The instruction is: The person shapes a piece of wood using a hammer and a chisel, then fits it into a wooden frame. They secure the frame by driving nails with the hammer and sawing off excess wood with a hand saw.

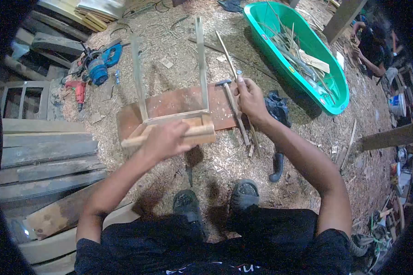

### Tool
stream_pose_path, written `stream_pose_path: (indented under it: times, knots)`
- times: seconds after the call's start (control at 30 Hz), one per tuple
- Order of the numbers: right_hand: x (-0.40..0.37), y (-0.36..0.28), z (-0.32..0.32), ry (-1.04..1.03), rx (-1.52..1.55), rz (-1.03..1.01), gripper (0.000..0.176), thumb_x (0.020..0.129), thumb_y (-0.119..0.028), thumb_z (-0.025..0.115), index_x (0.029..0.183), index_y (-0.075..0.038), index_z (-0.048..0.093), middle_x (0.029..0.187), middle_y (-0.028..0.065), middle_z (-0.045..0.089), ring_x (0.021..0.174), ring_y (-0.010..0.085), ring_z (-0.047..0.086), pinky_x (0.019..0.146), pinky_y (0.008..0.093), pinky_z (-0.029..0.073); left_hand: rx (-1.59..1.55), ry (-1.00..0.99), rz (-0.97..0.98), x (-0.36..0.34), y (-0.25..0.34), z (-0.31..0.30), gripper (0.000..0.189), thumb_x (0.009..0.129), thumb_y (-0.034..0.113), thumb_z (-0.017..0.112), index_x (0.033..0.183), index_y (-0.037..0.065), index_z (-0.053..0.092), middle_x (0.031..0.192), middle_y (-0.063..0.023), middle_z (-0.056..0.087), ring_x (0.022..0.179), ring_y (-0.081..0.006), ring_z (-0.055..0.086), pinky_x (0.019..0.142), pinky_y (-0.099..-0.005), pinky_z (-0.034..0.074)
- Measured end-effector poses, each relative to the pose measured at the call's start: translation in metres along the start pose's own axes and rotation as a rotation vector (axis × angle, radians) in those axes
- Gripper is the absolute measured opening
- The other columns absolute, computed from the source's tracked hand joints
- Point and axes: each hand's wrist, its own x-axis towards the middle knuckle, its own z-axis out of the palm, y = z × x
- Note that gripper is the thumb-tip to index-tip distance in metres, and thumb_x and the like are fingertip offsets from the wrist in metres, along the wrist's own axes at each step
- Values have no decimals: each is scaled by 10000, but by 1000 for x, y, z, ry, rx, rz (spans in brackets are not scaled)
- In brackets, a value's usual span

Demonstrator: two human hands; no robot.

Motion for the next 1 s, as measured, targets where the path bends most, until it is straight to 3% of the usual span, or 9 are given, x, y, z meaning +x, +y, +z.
stream_pose_path:
  times: [0.1, 0.3, 0.4, 0.47, 0.6, 0.63, 0.77, 0.87, 1.0]
  knots:
    - [-4, 1, -1, -28, -67, -20, 309, 1060, -316, 479, 1171, -42, 569, 744, -22, 528, 535, 42, 458, 448, 213, 374, -16, 29, 66, -22, 9, 28, 520, 640, 256, 869, 1033, 56, 593, 995, -102, 570, 988, -308, 610, 842, -423, 521]
    - [8, -1, 3, -24, 140, -44, 284, 1074, -219, 407, 1219, 11, 488, 899, 71, 622, 715, 138, 627, 619, 274, 540, 39, 54, 104, -28, 7, 40, 475, 715, 267, 829, 1059, 36, 597, 1011, -110, 574, 1019, -293, 620, 869, -433, 544]
    - [20, -28, 8, -36, 83, -262, 301, 1070, -232, 407, 1224, 21, 462, 968, 142, 638, 823, 205, 695, 694, 336, 608, 12, 34, 85, -27, 9, 33, 477, 708, 287, 818, 1053, 43, 598, 1019, -111, 577, 1032, -304, 612, 882, -452, 531]
    - [20, -48, 14, -7, 40, -281, 306, 1061, -191, 406, 1248, 45, 462, 1016, 190, 631, 860, 241, 707, 721, 369, 624, 7, 29, 87, -27, 7, 34, 474, 701, 293, 814, 1048, 54, 597, 1011, -111, 580, 1037, -309, 607, 884, -460, 523]
    - [29, -60, 15, -118, 249, -68, 344, 1022, -70, 381, 1313, 101, 446, 1067, 250, 615, 952, 285, 707, 782, 399, 633, 18, -54, 56, -23, 10, 33, 444, 701, 280, 804, 1028, 78, 581, 981, -109, 579, 975, -323, 627, 812, -456, 532]
    - [21, -68, 14, -185, 392, 20, 397, 979, 7, 345, 1346, 130, 431, 1132, 273, 612, 1021, 289, 690, 834, 368, 625, 19, -87, 43, -23, 10, 34, 438, 700, 279, 800, 1025, 89, 576, 968, -107, 578, 954, -328, 632, 788, -457, 530]
    - [16, -59, 8, -279, 475, 91, 367, 971, 15, 442, 1319, 113, 500, 1221, 263, 621, 1059, 262, 672, 930, 322, 575, 14, 2, 98, -27, 7, 43, 456, 703, 273, 801, 1060, 90, 586, 966, -108, 587, 927, -329, 642, 777, -451, 540]
    - [17, -37, -1, -276, 248, 35, 310, 971, -101, 618, 1255, 23, 599, 1052, 107, 697, 942, 155, 688, 790, 268, 583, 13, 21, 110, -24, 1, 29, 481, 704, 259, 795, 1111, 89, 603, 979, -113, 606, 924, -327, 645, 783, -439, 544]
    - [21, -22, -4, -199, -313, -47, 256, 954, -226, 671, 1094, -15, 713, 955, 110, 686, 796, 139, 647, 664, 286, 518, 30, -27, 94, -4, -13, -25, 504, 723, 223, 760, 1183, 79, 615, 1031, -124, 633, 991, -321, 636, 843, -438, 538]
